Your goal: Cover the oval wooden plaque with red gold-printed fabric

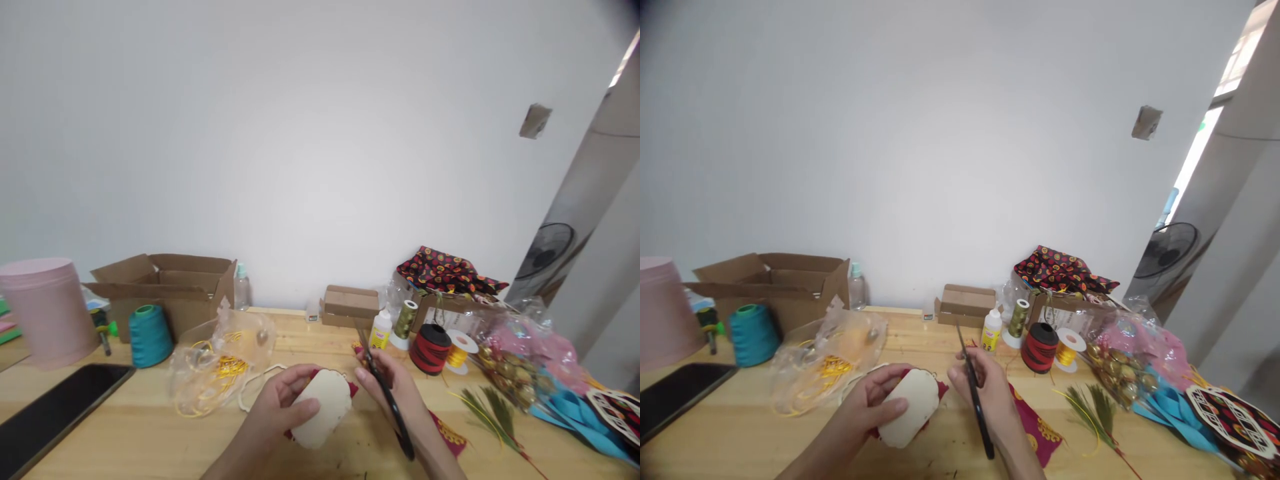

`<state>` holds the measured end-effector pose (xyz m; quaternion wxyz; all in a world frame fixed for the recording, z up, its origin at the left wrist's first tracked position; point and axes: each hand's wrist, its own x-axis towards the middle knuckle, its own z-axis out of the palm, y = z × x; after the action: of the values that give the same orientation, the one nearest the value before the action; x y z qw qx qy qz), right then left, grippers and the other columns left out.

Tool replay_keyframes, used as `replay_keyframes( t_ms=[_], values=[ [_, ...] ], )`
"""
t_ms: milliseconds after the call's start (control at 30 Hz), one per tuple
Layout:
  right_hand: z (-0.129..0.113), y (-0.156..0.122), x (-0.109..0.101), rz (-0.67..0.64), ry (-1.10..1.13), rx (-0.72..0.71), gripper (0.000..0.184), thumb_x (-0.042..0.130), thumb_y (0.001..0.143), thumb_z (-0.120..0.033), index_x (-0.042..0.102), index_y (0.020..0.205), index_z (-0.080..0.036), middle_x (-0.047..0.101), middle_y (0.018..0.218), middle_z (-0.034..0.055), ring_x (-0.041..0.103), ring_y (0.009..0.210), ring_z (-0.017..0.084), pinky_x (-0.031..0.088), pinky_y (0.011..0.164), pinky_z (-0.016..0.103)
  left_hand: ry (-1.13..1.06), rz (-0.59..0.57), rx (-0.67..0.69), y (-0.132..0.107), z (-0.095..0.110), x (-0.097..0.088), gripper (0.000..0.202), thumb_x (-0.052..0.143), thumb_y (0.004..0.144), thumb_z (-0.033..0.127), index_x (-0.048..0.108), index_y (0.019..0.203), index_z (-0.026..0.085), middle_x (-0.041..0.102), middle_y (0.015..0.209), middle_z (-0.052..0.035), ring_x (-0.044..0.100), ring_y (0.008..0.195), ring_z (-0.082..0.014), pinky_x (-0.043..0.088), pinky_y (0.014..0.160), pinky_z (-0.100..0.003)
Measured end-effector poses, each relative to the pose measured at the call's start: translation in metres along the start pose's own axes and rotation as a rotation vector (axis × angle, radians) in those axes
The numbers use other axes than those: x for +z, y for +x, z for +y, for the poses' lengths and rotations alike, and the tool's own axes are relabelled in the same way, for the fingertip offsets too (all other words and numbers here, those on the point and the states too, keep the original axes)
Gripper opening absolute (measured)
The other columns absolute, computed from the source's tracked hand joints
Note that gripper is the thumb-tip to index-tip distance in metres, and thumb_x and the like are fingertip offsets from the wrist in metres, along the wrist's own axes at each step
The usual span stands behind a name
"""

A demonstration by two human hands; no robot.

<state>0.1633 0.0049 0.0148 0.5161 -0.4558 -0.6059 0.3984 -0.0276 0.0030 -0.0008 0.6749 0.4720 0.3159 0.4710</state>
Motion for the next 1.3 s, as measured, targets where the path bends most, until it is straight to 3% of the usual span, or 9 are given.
replay_keyframes(
  t_ms=[233, 333, 467, 600, 700, 800, 967, 1100, 1300],
  values=[
    [0.022, -0.003, -0.019, 0.026, -0.904, -0.071, 0.036, 0.058, 0.054, -0.01, 0.065, 0.087, -0.024, 0.064, 0.071, 0.0057, 0.055, 0.069, 0.024, 0.036, 0.063, 0.032, 0.12, -0.101, -0.001, 0.0, -0.002, 0.001, 0.046, 0.071, 0.058, 0.024, 0.055, 0.1, 0.015, 0.069, 0.081, -0.0073, 0.062, 0.076, -0.0207, 0.043, 0.06, -0.025],
    [0.022, -0.006, -0.035, -0.016, -0.976, -0.072, 0.044, 0.059, 0.046, -0.005, 0.068, 0.084, -0.026, 0.065, 0.068, 0.0058, 0.054, 0.071, 0.025, 0.036, 0.064, 0.033, 0.139, -0.103, 0.009, -0.001, -0.003, 0.0, 0.05, 0.07, 0.06, 0.021, 0.051, 0.106, 0.017, 0.069, 0.083, -0.0061, 0.061, 0.074, -0.0188, 0.042, 0.057, -0.023],
    [0.013, -0.005, -0.044, 0.128, -0.68, -0.093, 0.038, 0.066, 0.048, -0.011, 0.069, 0.081, -0.029, 0.066, 0.072, 0.0046, 0.054, 0.075, 0.025, 0.035, 0.073, 0.037, 0.157, -0.114, -0.001, -0.001, -0.005, 0.0, 0.048, 0.067, 0.061, 0.015, 0.05, 0.107, 0.017, 0.068, 0.081, -0.0048, 0.06, 0.068, -0.0158, 0.04, 0.054, -0.021],
    [0.004, -0.01, -0.019, -0.093, -0.285, -0.144, 0.047, 0.067, 0.059, -0.023, 0.06, 0.104, -0.028, 0.06, 0.107, 0.0034, 0.049, 0.099, 0.025, 0.033, 0.086, 0.038, 0.211, -0.115, 0.0, -0.002, -0.007, 0.004, 0.047, 0.064, 0.062, 0.011, 0.052, 0.107, 0.016, 0.067, 0.082, -0.0046, 0.059, 0.071, -0.0164, 0.041, 0.058, -0.024],
    [0.005, -0.011, 0.004, -0.173, -0.297, -0.146, 0.028, 0.065, 0.06, -0.017, 0.067, 0.087, -0.025, 0.065, 0.083, 0.0017, 0.056, 0.077, 0.02, 0.04, 0.07, 0.031, 0.282, -0.118, 0.035, 0.0, -0.008, 0.007, 0.037, 0.063, 0.061, 0.01, 0.059, 0.097, 0.016, 0.066, 0.086, -0.0047, 0.058, 0.08, -0.0183, 0.042, 0.069, -0.027],
    [0.008, -0.009, 0.01, -0.143, -0.321, -0.06, 0.005, 0.062, 0.062, -0.016, 0.064, 0.061, -0.02, 0.057, 0.055, -0.0019, 0.048, 0.053, 0.013, 0.035, 0.051, 0.023, 0.301, -0.02, 0.003, 0.005, -0.011, 0.006, 0.035, 0.067, 0.057, 0.015, 0.06, 0.091, 0.015, 0.066, 0.086, -0.0063, 0.058, 0.079, -0.0198, 0.043, 0.068, -0.029],
    [0.003, -0.009, 0.003, -0.111, 0.052, 0.176, 0.008, 0.062, 0.058, -0.016, 0.054, 0.06, -0.017, 0.046, 0.047, -0.0076, 0.038, 0.045, 0.007, 0.026, 0.042, 0.017, 0.197, -0.027, -0.139, 0.006, -0.008, -0.002, 0.037, 0.074, 0.052, 0.024, 0.061, 0.085, 0.011, 0.067, 0.075, -0.0058, 0.058, 0.064, -0.0165, 0.042, 0.057, -0.026],
    [-0.004, -0.015, 0.005, -0.104, 0.482, 0.337, 0.016, 0.064, 0.054, -0.016, 0.049, 0.06, -0.017, 0.049, 0.047, -0.0075, 0.04, 0.041, 0.005, 0.028, 0.04, 0.015, -0.105, -0.142, -0.248, -0.002, 0.002, -0.003, 0.021, 0.065, 0.066, 0.029, 0.064, 0.07, 0.009, 0.066, 0.065, -0.0053, 0.057, 0.06, -0.0129, 0.041, 0.059, -0.023],
    [-0.005, -0.012, 0.023, 0.205, 0.821, 0.34, 0.033, 0.072, 0.05, -0.024, 0.054, 0.077, -0.019, 0.062, 0.068, -0.0025, 0.058, 0.058, 0.013, 0.045, 0.05, 0.021, -0.594, -0.142, -0.327, -0.006, -0.003, 0.009, 0.019, 0.057, 0.072, 0.028, 0.064, 0.085, 0.015, 0.066, 0.078, -0.0026, 0.057, 0.062, -0.0093, 0.041, 0.056, -0.018]
  ],
)
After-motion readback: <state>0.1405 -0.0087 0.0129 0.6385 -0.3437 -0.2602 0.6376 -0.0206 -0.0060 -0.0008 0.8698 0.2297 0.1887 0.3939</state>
